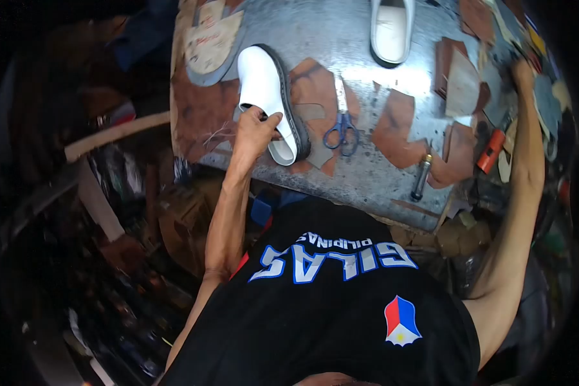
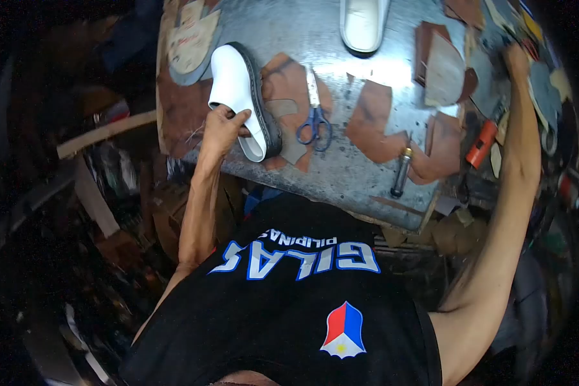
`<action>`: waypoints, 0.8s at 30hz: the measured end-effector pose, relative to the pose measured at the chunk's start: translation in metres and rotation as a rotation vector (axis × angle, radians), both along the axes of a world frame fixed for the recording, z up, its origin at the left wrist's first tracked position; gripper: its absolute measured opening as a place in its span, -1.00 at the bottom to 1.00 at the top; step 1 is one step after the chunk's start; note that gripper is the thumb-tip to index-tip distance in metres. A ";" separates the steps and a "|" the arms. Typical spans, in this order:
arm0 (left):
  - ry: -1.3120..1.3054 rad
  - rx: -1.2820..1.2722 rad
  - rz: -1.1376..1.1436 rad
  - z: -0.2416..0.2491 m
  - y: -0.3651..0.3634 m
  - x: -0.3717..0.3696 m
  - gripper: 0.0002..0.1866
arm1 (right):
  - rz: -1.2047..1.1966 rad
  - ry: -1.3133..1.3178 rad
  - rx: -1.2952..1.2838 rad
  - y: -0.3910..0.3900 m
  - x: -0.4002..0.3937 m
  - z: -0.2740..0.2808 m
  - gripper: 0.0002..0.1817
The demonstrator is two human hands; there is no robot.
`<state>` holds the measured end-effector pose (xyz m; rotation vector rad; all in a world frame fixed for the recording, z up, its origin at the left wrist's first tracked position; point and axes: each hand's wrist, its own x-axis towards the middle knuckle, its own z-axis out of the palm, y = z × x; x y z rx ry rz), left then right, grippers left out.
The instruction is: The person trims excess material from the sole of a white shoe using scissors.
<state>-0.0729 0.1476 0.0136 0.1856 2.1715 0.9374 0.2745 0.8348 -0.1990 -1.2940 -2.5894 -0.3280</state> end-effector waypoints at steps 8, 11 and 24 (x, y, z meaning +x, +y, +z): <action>-0.172 0.543 0.334 0.039 -0.027 -0.024 -0.82 | -0.122 0.279 -0.342 -0.031 -0.035 0.086 -0.52; -0.042 0.750 0.290 0.069 -0.014 -0.040 -0.79 | 0.152 0.964 -0.653 -0.144 -0.079 0.168 -0.61; 0.807 1.098 -0.013 0.162 0.041 -0.098 -0.81 | 0.564 1.062 -1.015 -0.528 -0.324 0.380 -0.58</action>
